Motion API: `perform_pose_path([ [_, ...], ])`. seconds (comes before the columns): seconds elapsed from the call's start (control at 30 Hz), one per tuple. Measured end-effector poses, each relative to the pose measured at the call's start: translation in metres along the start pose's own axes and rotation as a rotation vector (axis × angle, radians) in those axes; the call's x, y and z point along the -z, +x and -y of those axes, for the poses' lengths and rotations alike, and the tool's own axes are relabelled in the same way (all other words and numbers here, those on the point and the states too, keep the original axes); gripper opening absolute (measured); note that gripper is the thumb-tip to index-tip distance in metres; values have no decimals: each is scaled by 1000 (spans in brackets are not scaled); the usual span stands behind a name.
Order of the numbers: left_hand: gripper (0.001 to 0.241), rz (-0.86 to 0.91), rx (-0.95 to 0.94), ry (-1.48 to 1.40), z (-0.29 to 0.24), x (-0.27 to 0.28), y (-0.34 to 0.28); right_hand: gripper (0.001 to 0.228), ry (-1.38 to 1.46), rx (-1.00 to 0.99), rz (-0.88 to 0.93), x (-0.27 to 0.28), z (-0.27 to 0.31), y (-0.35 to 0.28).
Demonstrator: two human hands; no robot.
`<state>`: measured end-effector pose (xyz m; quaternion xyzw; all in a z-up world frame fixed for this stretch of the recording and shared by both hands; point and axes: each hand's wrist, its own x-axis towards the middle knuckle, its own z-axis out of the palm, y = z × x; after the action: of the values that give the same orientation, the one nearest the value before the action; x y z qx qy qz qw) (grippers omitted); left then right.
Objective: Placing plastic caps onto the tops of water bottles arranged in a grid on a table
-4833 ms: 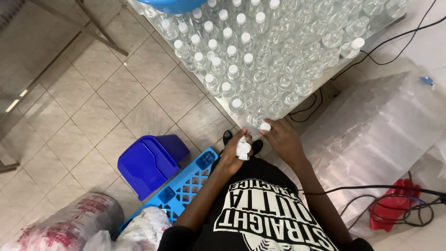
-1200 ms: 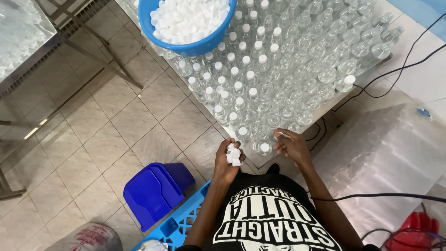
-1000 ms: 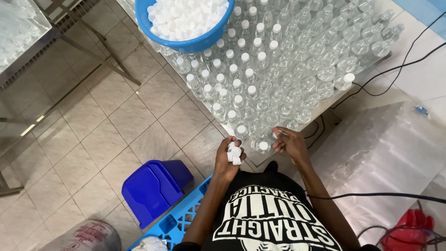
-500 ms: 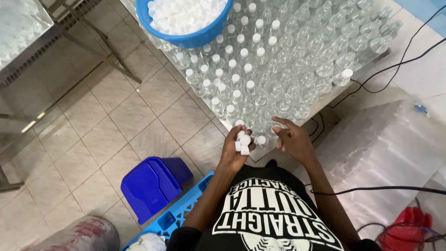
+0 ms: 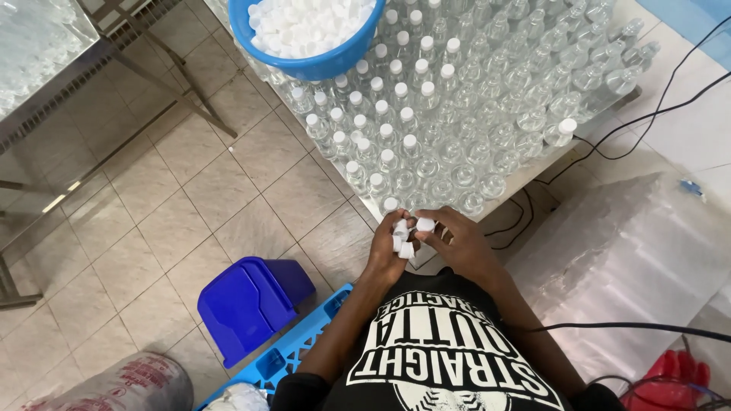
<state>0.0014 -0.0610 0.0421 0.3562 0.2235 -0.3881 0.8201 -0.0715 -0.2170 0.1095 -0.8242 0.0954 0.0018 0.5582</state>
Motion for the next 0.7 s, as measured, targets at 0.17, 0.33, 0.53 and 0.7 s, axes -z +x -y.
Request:
perform_pose_path([
  [0.17, 17, 4, 20, 4, -1, 12, 6, 60, 113, -146, -153, 35, -13, -2],
  [0.33, 14, 26, -15, -102, -9, 26, 5, 46, -43, -164, -462, 77, -91, 4],
  [0.53, 12, 59, -2, -221, -6, 42, 14, 50, -67, -216, -374, 62, -125, 12],
  [0.7, 12, 73, -3, -239, -6, 37, 10, 45, -136, -173, -324, 37, -142, 24],
])
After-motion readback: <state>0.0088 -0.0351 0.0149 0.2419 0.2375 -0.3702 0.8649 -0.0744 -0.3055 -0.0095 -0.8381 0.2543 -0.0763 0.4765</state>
